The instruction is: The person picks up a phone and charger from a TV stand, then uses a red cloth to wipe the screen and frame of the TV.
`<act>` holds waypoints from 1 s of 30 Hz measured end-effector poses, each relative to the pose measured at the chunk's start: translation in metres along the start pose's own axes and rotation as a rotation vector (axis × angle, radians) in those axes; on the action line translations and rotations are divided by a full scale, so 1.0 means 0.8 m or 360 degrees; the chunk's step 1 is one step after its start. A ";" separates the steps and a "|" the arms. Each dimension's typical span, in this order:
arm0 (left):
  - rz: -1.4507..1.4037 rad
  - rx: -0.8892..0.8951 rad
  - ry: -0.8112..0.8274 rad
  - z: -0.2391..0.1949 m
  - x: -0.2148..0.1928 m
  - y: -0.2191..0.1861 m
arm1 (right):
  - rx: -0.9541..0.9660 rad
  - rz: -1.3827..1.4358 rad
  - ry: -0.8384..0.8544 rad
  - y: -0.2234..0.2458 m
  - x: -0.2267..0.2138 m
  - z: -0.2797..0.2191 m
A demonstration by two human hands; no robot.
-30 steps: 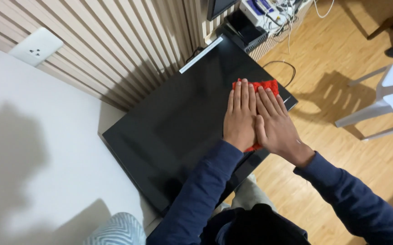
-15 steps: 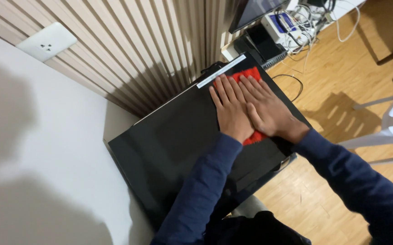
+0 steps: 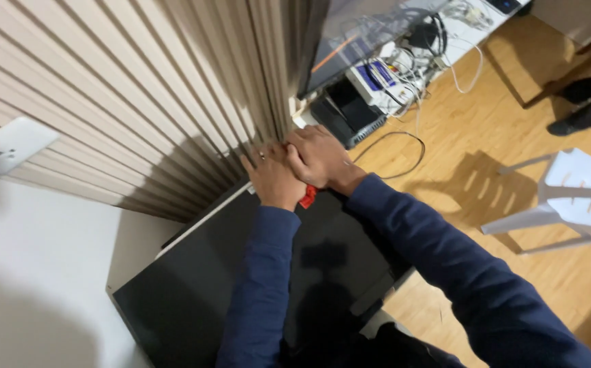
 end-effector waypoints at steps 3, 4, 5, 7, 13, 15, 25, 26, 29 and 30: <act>0.0005 -0.0021 -0.0158 -0.001 -0.004 0.007 | -0.0046 -0.0163 -0.0167 0.017 -0.009 -0.001; 0.0001 0.0022 -0.0174 -0.003 -0.004 0.005 | -0.0021 -0.0198 -0.0186 0.020 -0.012 -0.005; 0.0031 0.0065 -0.0240 -0.006 -0.006 0.003 | -0.0038 -0.0229 -0.0245 0.024 -0.015 -0.010; 0.0058 0.0169 -0.0287 -0.027 -0.005 -0.009 | 0.0004 -0.0282 -0.0311 0.038 -0.018 -0.039; 0.0282 0.0333 -0.0001 -0.096 0.010 -0.063 | 0.0351 -0.0149 -0.0025 0.082 -0.014 -0.148; 0.0420 0.0447 0.0144 -0.120 0.021 -0.086 | 0.0518 -0.0165 -0.0030 0.096 -0.013 -0.190; 0.0345 0.1056 0.0057 -0.193 0.011 -0.140 | 0.1133 -0.0202 -0.0124 0.155 -0.018 -0.279; 0.0326 0.1068 0.0039 -0.192 0.008 -0.136 | 0.1089 -0.0300 -0.0107 0.156 -0.023 -0.271; 0.0379 0.0948 0.0094 -0.164 0.006 -0.122 | 0.1024 -0.0370 -0.0040 0.142 -0.032 -0.233; 0.0463 0.0882 0.0099 -0.142 0.002 -0.120 | 0.1027 -0.0411 -0.0056 0.127 -0.040 -0.213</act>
Point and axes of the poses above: each hand's wrist, its own z-axis towards the middle knuckle, its own x-axis out of the palm, y = z × x, the point moved 4 cm from there along z, towards the middle knuckle, and after that the axes turned 15 degrees about y, right-handed, at the moved point
